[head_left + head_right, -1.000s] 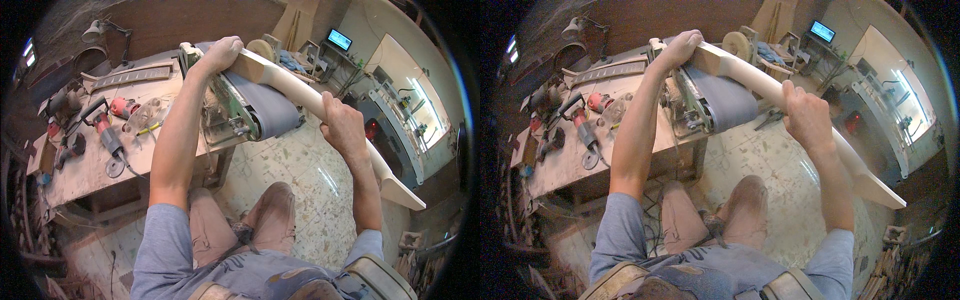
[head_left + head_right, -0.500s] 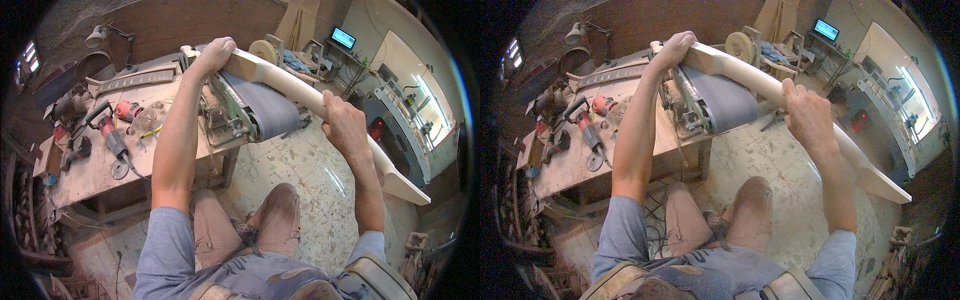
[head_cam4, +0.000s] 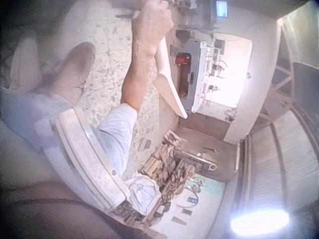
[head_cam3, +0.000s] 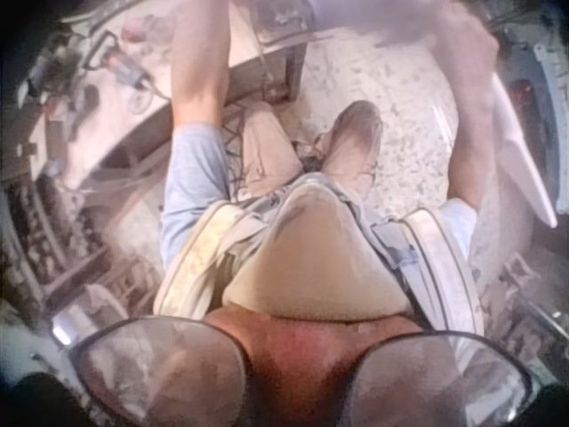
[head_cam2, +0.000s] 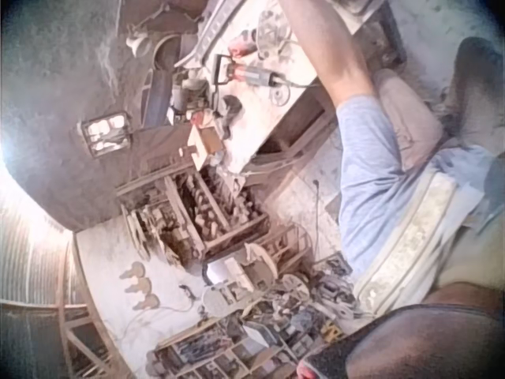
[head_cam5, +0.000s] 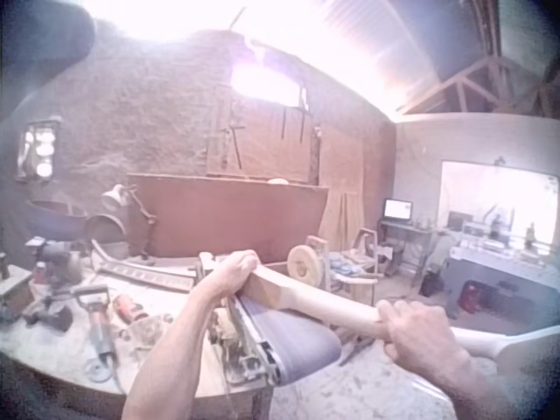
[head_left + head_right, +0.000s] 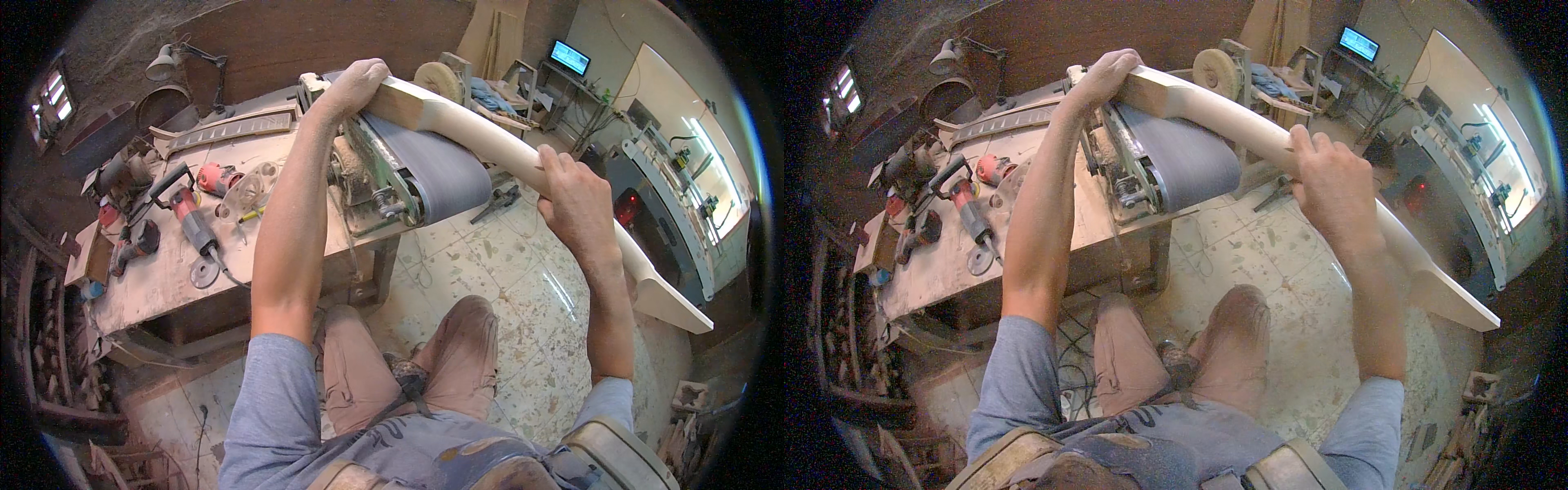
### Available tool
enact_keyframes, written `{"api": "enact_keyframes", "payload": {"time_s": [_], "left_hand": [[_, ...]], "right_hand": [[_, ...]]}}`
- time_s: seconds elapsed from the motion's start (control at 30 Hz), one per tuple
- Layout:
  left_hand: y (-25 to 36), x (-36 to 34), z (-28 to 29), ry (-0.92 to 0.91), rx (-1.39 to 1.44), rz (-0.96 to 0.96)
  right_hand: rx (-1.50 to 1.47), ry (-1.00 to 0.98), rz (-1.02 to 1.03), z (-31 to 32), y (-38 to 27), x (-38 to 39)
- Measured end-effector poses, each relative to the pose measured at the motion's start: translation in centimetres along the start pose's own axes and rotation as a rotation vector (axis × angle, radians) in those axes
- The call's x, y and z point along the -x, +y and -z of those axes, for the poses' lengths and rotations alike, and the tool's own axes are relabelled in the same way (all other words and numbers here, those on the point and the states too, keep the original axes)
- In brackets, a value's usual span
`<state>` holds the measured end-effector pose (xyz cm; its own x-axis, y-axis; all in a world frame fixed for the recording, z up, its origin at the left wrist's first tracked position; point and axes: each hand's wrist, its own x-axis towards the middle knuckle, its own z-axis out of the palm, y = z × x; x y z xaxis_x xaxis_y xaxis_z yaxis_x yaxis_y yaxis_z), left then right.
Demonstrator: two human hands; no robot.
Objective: The person sands the back and edges of a wooden guitar neck using a belt sander, holding the piece at various angles and turning it over to work on different sections.
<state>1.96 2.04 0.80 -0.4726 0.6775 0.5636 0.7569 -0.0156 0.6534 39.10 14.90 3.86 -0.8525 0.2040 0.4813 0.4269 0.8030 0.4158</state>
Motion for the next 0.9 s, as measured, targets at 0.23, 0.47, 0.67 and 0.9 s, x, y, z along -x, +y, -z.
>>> {"api": "enact_keyframes", "payload": {"time_s": [0.23, 0.47, 0.67, 0.9], "left_hand": [[1.1, -0.2, 0.1, -0.070, -0.001, 0.110], [0.0, -0.2, 0.1, -0.041, 0.005, 0.063], [0.6, 0.0, -0.3, 0.000, 0.019, 0.074], [-0.2, -0.6, -0.5, -0.001, 0.005, 0.025]], "right_hand": [[0.008, -0.040, -0.011, 1.0, 0.4, 0.8], [0.030, -0.050, -0.002, 1.6, -0.4, 1.3], [0.021, -0.010, 0.004, 1.4, -0.2, 1.1], [0.019, -0.008, 0.002, 0.5, 0.5, 0.6]]}}
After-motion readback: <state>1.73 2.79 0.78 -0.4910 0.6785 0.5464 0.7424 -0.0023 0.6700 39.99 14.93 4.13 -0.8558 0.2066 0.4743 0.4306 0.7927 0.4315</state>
